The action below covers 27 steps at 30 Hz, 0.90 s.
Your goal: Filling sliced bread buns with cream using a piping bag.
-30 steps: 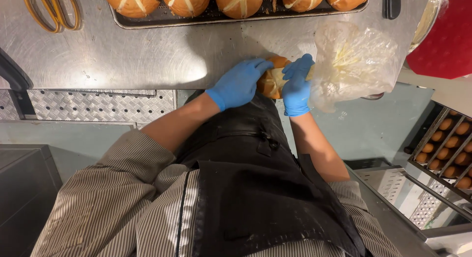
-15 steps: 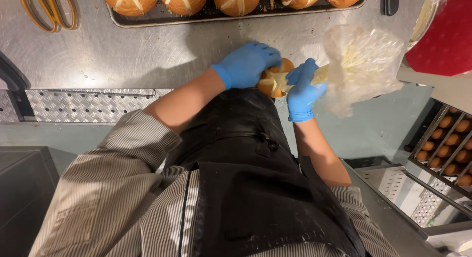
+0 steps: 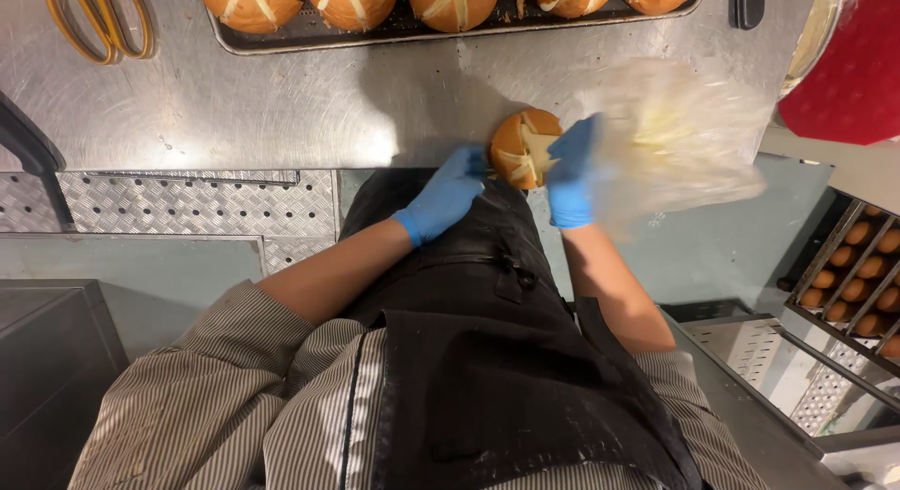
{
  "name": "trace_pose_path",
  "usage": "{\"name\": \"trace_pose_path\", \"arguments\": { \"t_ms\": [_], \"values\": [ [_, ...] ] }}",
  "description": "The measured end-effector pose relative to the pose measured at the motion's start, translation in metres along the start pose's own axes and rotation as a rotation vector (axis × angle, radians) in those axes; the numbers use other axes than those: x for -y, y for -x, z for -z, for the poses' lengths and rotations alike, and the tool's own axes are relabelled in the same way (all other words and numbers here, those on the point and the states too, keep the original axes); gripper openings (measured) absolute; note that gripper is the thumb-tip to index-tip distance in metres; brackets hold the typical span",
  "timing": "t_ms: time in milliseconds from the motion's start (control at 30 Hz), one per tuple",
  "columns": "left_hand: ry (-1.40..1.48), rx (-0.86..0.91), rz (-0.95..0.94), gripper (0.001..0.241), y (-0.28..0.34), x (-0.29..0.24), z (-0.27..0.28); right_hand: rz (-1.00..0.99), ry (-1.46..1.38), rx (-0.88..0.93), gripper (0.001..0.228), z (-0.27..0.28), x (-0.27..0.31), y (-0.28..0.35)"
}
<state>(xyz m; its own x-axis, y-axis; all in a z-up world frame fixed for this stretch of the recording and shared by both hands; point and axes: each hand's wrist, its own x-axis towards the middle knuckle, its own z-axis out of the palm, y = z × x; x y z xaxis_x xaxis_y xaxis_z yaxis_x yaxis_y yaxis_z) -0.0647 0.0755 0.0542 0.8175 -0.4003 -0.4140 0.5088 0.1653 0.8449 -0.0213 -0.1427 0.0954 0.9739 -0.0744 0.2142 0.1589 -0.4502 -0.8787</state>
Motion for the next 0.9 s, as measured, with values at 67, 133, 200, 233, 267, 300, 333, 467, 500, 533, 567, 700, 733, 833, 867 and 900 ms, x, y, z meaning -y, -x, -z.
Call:
{"name": "trace_pose_path", "arguments": {
  "t_ms": [67, 133, 200, 233, 267, 300, 333, 467, 500, 533, 567, 700, 733, 833, 867, 900],
  "values": [
    [0.119, 0.062, 0.087, 0.06, -0.003, -0.01, 0.002, -0.153, -0.285, -0.224, 0.035, 0.007, 0.048, -0.028],
    [0.241, 0.132, 0.184, 0.066, -0.009, -0.013, 0.0, -0.312, -0.563, -0.453, 0.046, 0.028, 0.071, -0.044],
    [0.466, 0.026, 0.458, 0.066, -0.018, -0.01, -0.007, -0.429, -0.987, -0.589, 0.052, 0.064, 0.069, -0.051],
    [0.464, 0.034, 0.459, 0.066, -0.018, -0.011, -0.008, -0.424, -0.984, -0.595, 0.052, 0.074, 0.071, -0.053],
    [0.435, 0.015, 0.467, 0.065, -0.018, -0.012, -0.009, -0.453, -0.975, -0.601, 0.054, 0.084, 0.072, -0.055],
    [0.407, -0.006, 0.479, 0.064, -0.016, -0.012, -0.011, -0.487, -0.965, -0.608, 0.057, 0.094, 0.075, -0.055],
    [0.406, -0.001, 0.483, 0.064, -0.017, -0.009, -0.011, -0.488, -0.962, -0.614, 0.057, 0.09, 0.071, -0.051],
    [0.356, -0.001, 0.469, 0.063, -0.018, -0.021, -0.014, -0.34, -0.743, -0.466, 0.048, 0.06, 0.067, -0.031],
    [0.304, -0.008, 0.482, 0.063, -0.017, -0.03, -0.015, -0.302, -0.61, -0.421, 0.043, 0.049, 0.069, -0.027],
    [0.304, -0.007, 0.483, 0.063, -0.013, -0.032, -0.016, -0.303, -0.609, -0.422, 0.043, 0.042, 0.07, -0.023],
    [-0.144, -0.102, 0.226, 0.06, -0.011, -0.034, -0.017, -0.292, -0.609, -0.41, 0.041, 0.034, 0.071, -0.021],
    [-0.956, -0.118, -0.277, 0.057, -0.022, -0.125, -0.015, -0.309, -0.677, -0.445, 0.041, 0.031, 0.076, -0.023],
    [-0.957, -0.116, -0.275, 0.057, -0.043, -0.131, -0.01, -0.31, -0.677, -0.446, 0.041, 0.036, 0.072, -0.027],
    [-1.031, -0.001, -0.535, 0.058, -0.092, -0.143, -0.006, -0.373, -0.856, -0.48, 0.05, 0.061, 0.061, -0.033],
    [-1.103, 0.22, -0.671, 0.063, -0.105, -0.146, -0.009, -0.438, -0.989, -0.498, 0.052, 0.073, 0.055, -0.037],
    [-1.168, 0.439, -0.803, 0.067, -0.117, -0.15, -0.01, -0.506, -1.123, -0.509, 0.054, 0.084, 0.049, -0.043]
  ]
}}
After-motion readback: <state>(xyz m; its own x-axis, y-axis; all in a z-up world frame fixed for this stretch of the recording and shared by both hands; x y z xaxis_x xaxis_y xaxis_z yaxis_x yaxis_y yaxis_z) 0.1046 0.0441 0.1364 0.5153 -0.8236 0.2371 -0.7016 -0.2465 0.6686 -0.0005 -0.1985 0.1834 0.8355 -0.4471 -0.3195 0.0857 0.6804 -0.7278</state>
